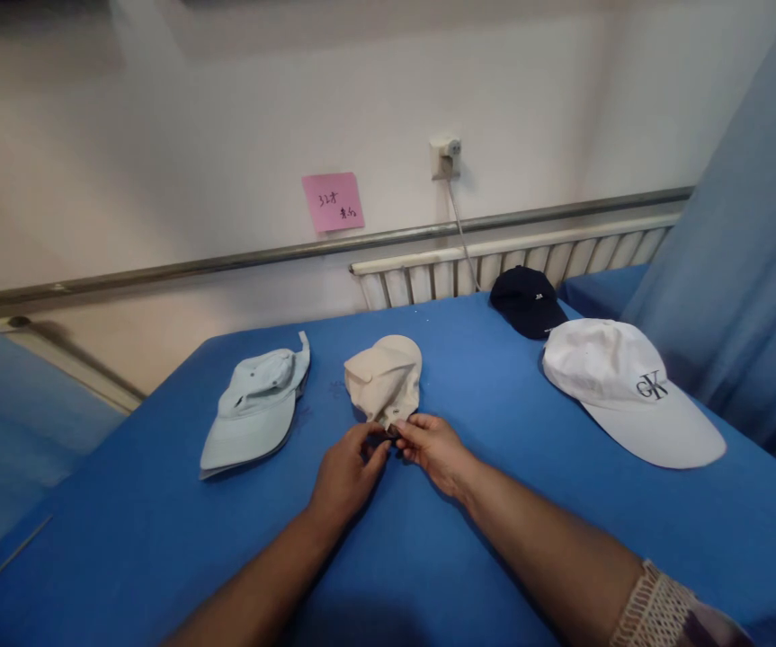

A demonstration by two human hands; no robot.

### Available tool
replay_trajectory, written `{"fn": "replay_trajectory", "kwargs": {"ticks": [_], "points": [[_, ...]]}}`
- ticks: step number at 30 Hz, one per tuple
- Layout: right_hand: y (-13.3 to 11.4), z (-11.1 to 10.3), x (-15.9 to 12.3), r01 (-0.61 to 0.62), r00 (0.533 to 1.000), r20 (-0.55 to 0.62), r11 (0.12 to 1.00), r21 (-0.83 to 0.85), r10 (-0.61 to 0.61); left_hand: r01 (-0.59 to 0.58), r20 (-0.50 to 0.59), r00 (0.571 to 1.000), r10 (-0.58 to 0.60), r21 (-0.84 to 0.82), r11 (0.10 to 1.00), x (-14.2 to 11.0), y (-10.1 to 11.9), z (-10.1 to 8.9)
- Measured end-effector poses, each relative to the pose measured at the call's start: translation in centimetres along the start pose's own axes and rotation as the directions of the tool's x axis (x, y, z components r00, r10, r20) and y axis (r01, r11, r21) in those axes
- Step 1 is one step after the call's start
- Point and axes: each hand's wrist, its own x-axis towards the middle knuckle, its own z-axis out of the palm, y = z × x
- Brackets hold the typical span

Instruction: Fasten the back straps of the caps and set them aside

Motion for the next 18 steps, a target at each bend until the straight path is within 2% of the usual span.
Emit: {"fn": "replay_trajectory", "kwargs": {"ticks": [4,14,18], "points": [[0.01,-0.06,0.0,0.0,1.0,0.014,1.0,0.005,0.0,-0.035,-0.041,0.999,0.035,-0.008,0.999,-0.17,0.34,0.06],[0.36,-0.11,-0.03,0.025,0.999,0.026,0.998,-0.057,-0.024,-0.135,-0.081,0.985,0.15,0.161,0.978,0.74,0.23,0.57],[0.47,-0.05,0.18,0.024,1.0,0.02,0.999,-0.043,-0.024,-0.136,-0.097,0.984,0.149,0.122,0.983,0.7,0.11,0.85]]}}
